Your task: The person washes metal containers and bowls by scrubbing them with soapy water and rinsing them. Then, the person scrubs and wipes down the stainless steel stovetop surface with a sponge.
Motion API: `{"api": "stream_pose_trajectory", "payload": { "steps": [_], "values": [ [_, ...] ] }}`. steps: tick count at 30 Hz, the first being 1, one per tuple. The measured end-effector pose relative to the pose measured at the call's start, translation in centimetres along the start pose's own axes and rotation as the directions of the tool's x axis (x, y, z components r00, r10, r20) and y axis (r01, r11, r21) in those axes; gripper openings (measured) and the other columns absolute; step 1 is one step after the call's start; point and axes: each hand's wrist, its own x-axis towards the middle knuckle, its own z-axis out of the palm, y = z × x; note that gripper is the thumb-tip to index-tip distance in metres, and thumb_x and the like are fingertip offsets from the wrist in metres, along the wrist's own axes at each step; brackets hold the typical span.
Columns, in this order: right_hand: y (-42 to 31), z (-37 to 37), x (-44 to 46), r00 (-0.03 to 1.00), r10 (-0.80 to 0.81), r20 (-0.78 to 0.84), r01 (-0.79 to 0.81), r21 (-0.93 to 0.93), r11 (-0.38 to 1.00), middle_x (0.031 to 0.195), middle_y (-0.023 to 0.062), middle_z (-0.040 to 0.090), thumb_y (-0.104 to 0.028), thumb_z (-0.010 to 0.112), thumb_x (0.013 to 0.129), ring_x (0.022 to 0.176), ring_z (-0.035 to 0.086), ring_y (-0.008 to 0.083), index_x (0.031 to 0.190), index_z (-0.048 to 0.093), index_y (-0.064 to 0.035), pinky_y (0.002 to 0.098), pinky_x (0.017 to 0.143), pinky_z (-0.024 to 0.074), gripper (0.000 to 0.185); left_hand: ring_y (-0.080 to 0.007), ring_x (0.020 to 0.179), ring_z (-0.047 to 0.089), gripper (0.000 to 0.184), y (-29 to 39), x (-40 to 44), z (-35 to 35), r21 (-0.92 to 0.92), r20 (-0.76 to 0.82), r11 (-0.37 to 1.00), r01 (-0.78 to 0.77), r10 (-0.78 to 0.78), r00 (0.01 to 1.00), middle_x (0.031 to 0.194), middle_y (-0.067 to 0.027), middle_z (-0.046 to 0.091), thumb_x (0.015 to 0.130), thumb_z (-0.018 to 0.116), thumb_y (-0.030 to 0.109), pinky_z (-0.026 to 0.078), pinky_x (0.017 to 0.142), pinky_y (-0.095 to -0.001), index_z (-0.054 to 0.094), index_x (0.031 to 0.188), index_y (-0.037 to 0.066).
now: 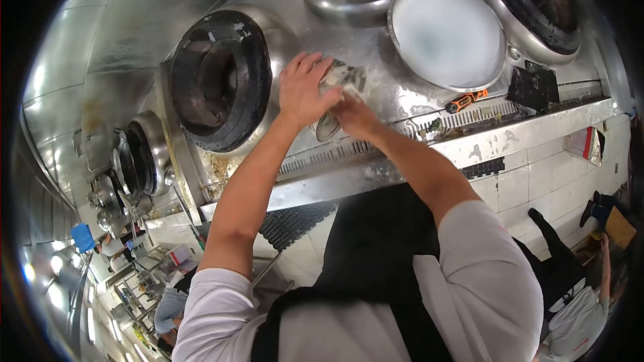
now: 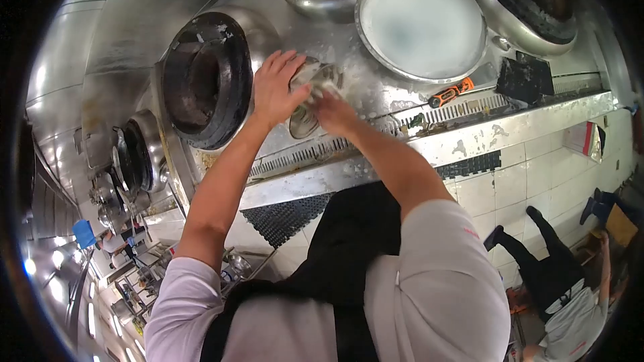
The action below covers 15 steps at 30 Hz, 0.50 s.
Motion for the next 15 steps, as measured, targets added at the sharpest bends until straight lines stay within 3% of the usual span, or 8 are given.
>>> {"api": "stream_pose_trajectory", "payload": {
  "steps": [1,2,4,6,8,9,12,15],
  "values": [
    [0.4,-0.4,0.6,0.990,0.045,0.136,-0.051,0.042,0.998,0.117,0.0133,0.054,-0.013,0.048,0.086,0.109,0.048,0.0277,0.112,0.054,-0.0053,0.0386,0.093,0.0379,0.029,-0.0327,0.125,0.035,0.059,0.2,0.0,0.0,0.001,0.009,1.000,0.011,-0.011,1.000,0.132,-0.0100,0.046,0.067,0.061,0.040,0.025,0.102,-0.0472,0.057,0.118,0.013],
    [-0.1,0.5,1.1,0.985,0.155,0.073,-0.171,0.419,0.892,0.117,0.0138,0.053,-0.014,0.047,0.087,0.113,0.046,0.0280,0.112,0.054,-0.0047,0.0386,0.096,0.0361,0.028,-0.0325,0.125,0.035,0.059,0.1,0.2,0.0,-0.011,-0.006,1.000,0.006,-0.006,1.000,0.131,-0.0099,0.046,0.067,0.061,0.040,0.025,0.102,-0.0471,0.057,0.119,0.013],
    [-3.7,5.6,2.2,0.912,0.398,0.100,-0.220,0.937,0.270,0.118,0.0150,0.053,-0.016,0.045,0.089,0.119,0.042,0.0285,0.112,0.055,-0.0036,0.0384,0.101,0.0324,0.028,-0.0321,0.125,0.035,0.059,-0.1,-0.3,0.0,-0.042,-0.020,0.999,-0.007,0.006,1.000,0.131,-0.0099,0.046,0.067,0.062,0.039,0.025,0.102,-0.0470,0.057,0.119,0.013],
    [-4.7,6.4,0.7,0.927,0.371,0.051,-0.160,0.950,0.268,0.122,0.0145,0.051,-0.017,0.044,0.090,0.123,0.040,0.0290,0.116,0.053,-0.0050,0.0392,0.103,0.0311,0.030,-0.0322,0.124,0.037,0.057,0.3,-1.3,-0.4,-0.010,-0.042,1.000,-0.026,0.025,0.999,0.129,-0.0102,0.048,0.069,0.061,0.038,0.027,0.102,-0.0456,0.056,0.120,0.013],
    [-2.9,4.3,-2.4,1.000,-0.010,-0.030,0.023,0.475,0.880,0.129,0.0122,0.047,-0.017,0.042,0.091,0.123,0.040,0.0295,0.125,0.049,-0.0091,0.0411,0.103,0.0321,0.035,-0.0317,0.124,0.037,0.057,-0.2,-1.9,-0.6,-0.014,-0.058,0.999,-0.029,0.029,0.998,0.128,-0.0099,0.049,0.069,0.061,0.037,0.028,0.101,-0.0461,0.056,0.120,0.013],
    [-2.6,0.3,-2.2,0.979,0.044,0.200,-0.089,0.224,0.970,0.135,0.0126,0.043,-0.017,0.044,0.089,0.128,0.035,0.0299,0.130,0.045,-0.0091,0.0430,0.107,0.0278,0.042,-0.0313,0.125,0.036,0.058,-0.3,-2.1,-0.5,-0.040,-0.058,0.999,-0.030,0.028,0.998,0.129,-0.0096,0.048,0.068,0.062,0.037,0.026,0.101,-0.0473,0.056,0.120,0.013],
    [1.5,-0.4,0.9,0.967,0.013,0.254,-0.018,0.017,1.000,0.135,0.0132,0.042,-0.015,0.045,0.086,0.130,0.033,0.0304,0.128,0.048,-0.0097,0.0456,0.107,0.0259,0.043,-0.0325,0.125,0.035,0.058,-0.2,-1.5,-0.1,-0.038,-0.082,0.999,-0.001,-0.002,0.997,0.130,-0.0112,0.046,0.067,0.063,0.038,0.025,0.101,-0.0488,0.057,0.119,0.012],
    [0.1,1.1,2.1,0.986,0.147,0.082,-0.151,0.054,0.987,0.133,0.0129,0.044,-0.014,0.049,0.082,0.129,0.034,0.0311,0.126,0.050,-0.0109,0.0453,0.107,0.0271,0.044,-0.0378,0.127,0.031,0.065,-0.5,-2.1,0.5,0.007,-0.133,1.000,-0.023,0.024,0.991,0.134,-0.0170,0.039,0.067,0.064,0.044,0.023,0.102,-0.0498,0.053,0.123,0.011]
  ]
}}
